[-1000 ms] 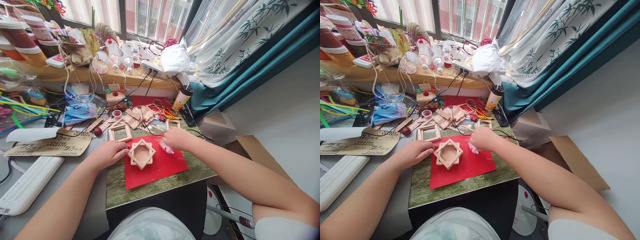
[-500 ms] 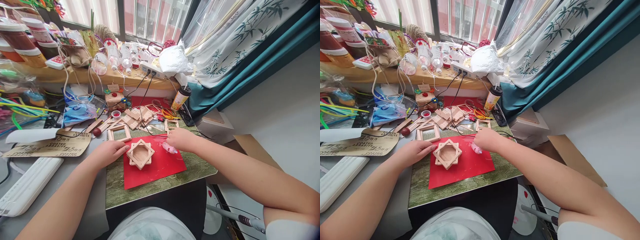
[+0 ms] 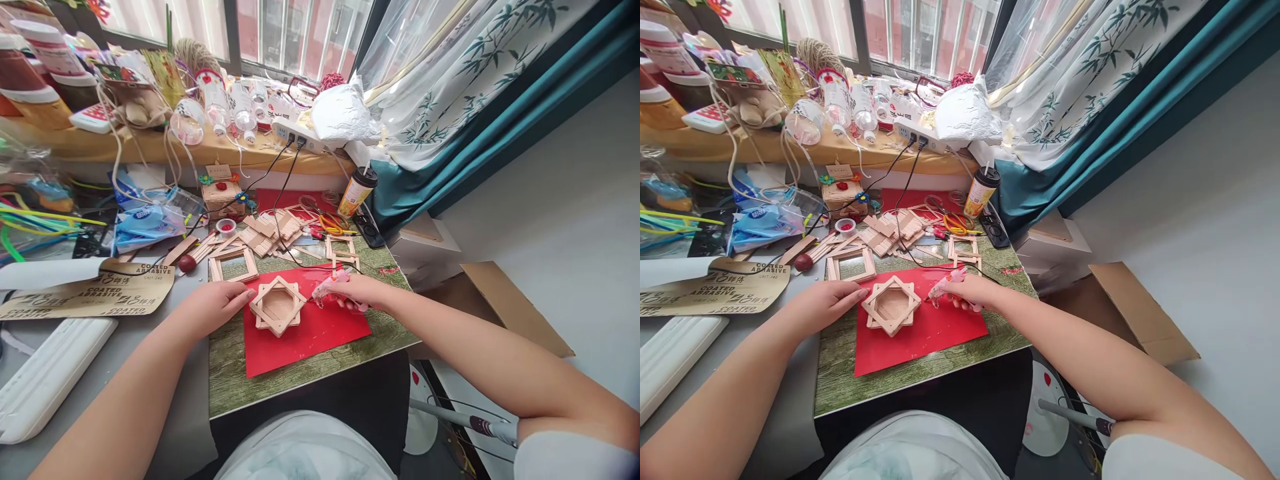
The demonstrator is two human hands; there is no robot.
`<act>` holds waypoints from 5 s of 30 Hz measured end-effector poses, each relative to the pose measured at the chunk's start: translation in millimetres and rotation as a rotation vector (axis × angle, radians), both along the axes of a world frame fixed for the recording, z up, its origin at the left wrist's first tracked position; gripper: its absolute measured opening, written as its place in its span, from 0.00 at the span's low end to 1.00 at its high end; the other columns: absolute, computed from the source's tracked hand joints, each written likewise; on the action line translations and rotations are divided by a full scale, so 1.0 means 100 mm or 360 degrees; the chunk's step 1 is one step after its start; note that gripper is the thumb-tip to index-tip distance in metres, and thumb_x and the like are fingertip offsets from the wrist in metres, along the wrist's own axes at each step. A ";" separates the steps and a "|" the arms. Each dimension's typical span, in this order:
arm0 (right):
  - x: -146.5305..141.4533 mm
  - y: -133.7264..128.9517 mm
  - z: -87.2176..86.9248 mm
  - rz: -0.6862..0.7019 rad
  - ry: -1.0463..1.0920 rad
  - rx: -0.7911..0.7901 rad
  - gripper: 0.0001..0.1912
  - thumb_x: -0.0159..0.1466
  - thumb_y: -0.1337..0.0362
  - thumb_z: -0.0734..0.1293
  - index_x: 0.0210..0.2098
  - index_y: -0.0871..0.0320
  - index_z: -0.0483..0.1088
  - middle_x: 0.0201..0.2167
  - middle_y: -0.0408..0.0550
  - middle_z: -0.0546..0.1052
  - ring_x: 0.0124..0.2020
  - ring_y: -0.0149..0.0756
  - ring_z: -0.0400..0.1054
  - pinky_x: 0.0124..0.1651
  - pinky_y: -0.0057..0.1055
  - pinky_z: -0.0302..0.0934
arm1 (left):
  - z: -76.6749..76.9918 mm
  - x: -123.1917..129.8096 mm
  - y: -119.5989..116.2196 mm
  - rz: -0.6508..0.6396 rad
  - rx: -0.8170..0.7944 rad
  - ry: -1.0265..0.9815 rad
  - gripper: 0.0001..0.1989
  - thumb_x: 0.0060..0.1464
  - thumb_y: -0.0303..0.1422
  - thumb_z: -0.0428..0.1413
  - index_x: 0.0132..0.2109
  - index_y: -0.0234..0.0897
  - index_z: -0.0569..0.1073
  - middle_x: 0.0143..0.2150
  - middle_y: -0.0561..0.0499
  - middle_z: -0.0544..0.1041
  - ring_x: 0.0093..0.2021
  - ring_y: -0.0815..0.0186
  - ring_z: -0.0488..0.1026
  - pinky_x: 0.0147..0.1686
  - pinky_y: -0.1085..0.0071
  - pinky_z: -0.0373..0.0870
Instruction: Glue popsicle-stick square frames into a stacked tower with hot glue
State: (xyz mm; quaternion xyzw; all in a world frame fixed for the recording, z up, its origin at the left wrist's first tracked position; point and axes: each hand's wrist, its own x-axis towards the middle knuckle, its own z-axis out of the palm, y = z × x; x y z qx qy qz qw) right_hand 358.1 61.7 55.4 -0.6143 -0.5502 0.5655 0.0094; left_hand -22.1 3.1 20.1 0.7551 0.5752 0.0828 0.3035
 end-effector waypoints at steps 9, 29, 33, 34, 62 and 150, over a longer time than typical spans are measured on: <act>0.00 0.04 -0.15 -0.0479 0.0129 -0.0417 0.25 0.67 0.39 0.75 0.32 0.55 0.73 0.17 0.40 0.68 0.15 0.25 0.53 0.15 0.21 0.48 | -0.02 0.02 -0.02 0.0214 -0.0155 0.0056 0.25 0.67 0.60 0.50 0.41 0.47 0.79 0.37 0.52 0.84 0.37 0.57 0.77 0.34 0.67 0.63; 0.11 -0.04 -0.07 0.0202 0.0195 0.0707 0.17 0.71 0.50 0.71 0.52 0.49 0.84 0.48 0.48 0.87 0.51 0.45 0.79 0.53 0.37 0.72 | -0.06 0.00 -0.03 0.0108 0.0046 -0.0025 0.26 0.68 0.58 0.49 0.41 0.46 0.81 0.36 0.50 0.84 0.35 0.57 0.78 0.33 0.66 0.66; 0.15 -0.31 -0.25 0.0113 0.0157 0.0894 0.16 0.68 0.52 0.74 0.52 0.49 0.83 0.52 0.49 0.86 0.55 0.50 0.78 0.59 0.43 0.72 | -0.08 0.00 -0.02 0.0052 0.0163 -0.0077 0.24 0.68 0.56 0.49 0.39 0.46 0.81 0.34 0.49 0.83 0.35 0.56 0.78 0.33 0.66 0.67; 0.15 -0.35 -0.27 0.0104 0.0116 0.0925 0.15 0.67 0.51 0.75 0.49 0.49 0.83 0.49 0.49 0.86 0.53 0.50 0.79 0.56 0.43 0.72 | -0.08 0.00 -0.02 0.0040 0.0160 -0.0068 0.24 0.68 0.55 0.49 0.38 0.46 0.80 0.35 0.49 0.84 0.35 0.56 0.78 0.34 0.66 0.67; 0.28 -0.66 -0.79 0.0049 0.0090 0.1416 0.19 0.72 0.45 0.68 0.32 0.50 0.67 0.32 0.46 0.76 0.35 0.42 0.71 0.42 0.36 0.63 | 0.49 1.21 0.40 -0.0570 0.0812 0.0299 0.11 0.67 0.32 0.55 0.42 0.41 0.84 0.41 0.46 0.83 0.43 0.57 0.78 0.40 0.64 0.72; 0.15 -0.58 -0.49 -0.0491 0.0768 0.0603 0.21 0.61 0.52 0.80 0.52 0.49 0.86 0.56 0.49 0.86 0.61 0.53 0.79 0.56 0.42 0.77 | -0.11 0.16 0.04 -0.0058 0.0917 -0.0526 0.12 0.70 0.36 0.59 0.56 0.42 0.80 0.52 0.43 0.81 0.52 0.58 0.79 0.54 0.61 0.75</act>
